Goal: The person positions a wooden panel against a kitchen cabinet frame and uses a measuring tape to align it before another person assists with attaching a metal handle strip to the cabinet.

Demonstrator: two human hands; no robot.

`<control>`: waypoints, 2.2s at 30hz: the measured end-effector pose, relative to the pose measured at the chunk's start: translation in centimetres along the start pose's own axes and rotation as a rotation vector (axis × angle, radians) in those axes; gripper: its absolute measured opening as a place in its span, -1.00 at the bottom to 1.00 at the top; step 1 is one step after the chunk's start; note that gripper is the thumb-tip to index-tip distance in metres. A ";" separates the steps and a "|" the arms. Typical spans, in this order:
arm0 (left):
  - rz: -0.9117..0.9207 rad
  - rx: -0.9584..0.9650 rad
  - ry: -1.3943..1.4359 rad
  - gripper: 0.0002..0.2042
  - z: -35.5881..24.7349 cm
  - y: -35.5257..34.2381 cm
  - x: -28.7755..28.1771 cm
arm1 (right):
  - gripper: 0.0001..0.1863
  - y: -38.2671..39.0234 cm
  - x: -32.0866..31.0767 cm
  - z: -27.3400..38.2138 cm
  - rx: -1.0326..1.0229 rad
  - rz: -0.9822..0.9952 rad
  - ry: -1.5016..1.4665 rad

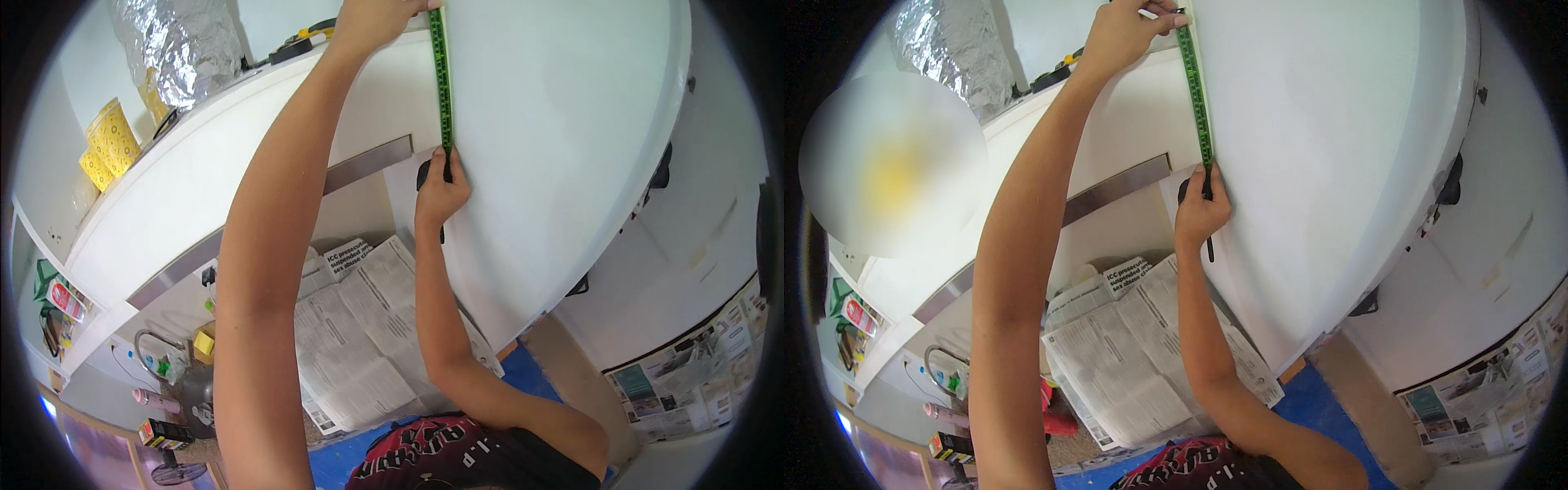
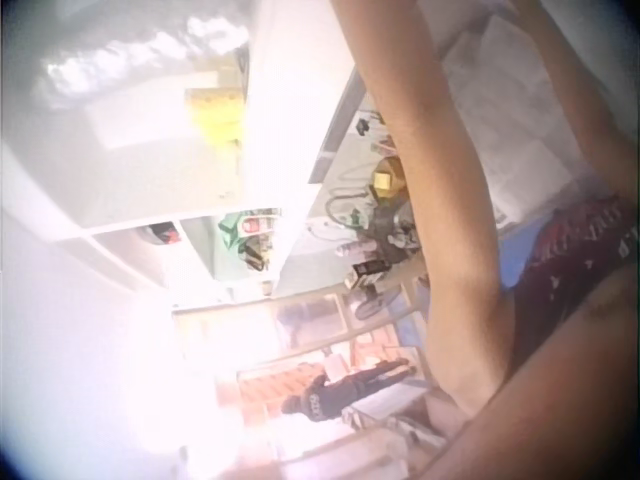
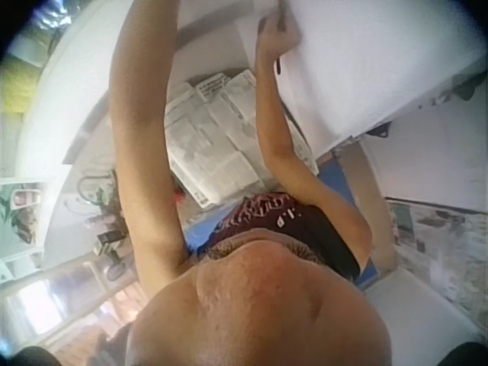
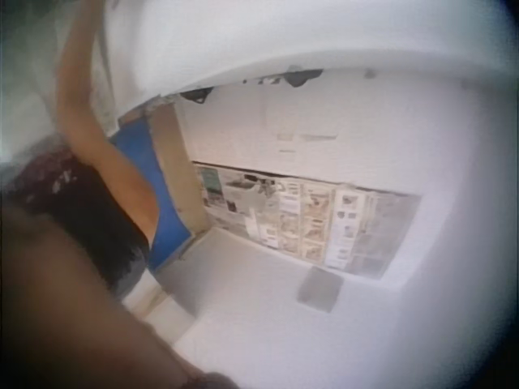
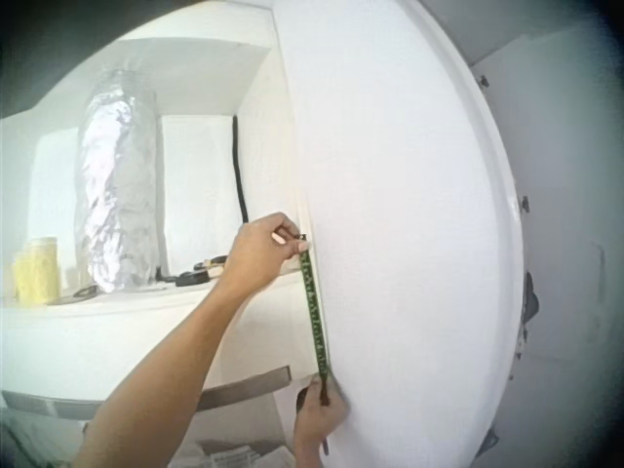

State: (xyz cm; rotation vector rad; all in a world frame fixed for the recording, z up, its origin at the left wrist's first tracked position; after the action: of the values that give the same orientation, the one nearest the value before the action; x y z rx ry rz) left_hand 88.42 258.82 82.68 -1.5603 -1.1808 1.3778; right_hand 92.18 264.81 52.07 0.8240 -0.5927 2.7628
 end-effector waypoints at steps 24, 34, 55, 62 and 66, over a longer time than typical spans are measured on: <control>-0.014 0.080 0.367 -0.70 1.6 1.6 -1.6 | -0.62 3.6 -9.9 5.7 0.182 0.598 -0.154; -0.315 -0.374 0.405 -0.78 -6.3 34.7 -20.2 | -0.39 10.4 -29.1 1.7 0.595 1.452 -0.031; -0.403 -1.556 -0.278 -0.83 -43.0 63.4 -16.9 | -0.51 13.3 -45.1 1.3 0.435 2.629 -0.252; -0.375 -1.512 -0.353 -0.82 -48.5 62.0 -15.9 | -0.53 11.1 -46.9 3.0 0.106 2.739 -0.375; -0.159 -1.367 -0.351 -0.84 -46.9 61.1 -16.0 | -0.55 9.0 -48.1 1.1 0.220 2.522 -0.341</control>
State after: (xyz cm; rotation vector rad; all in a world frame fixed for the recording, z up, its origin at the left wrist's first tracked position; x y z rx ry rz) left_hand 144.72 226.90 38.01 -1.9667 -2.7197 0.6532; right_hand 129.72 252.75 23.15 0.2363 -3.2222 4.3188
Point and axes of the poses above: each hand's wrist, its own y-axis away from the middle knuckle, its own x-axis out of the palm, z = x × y, the point moved 3 cm from there along -y, towards the middle knuckle, and after that the axes turned 9 degrees about -z, right-handed, at the moved point
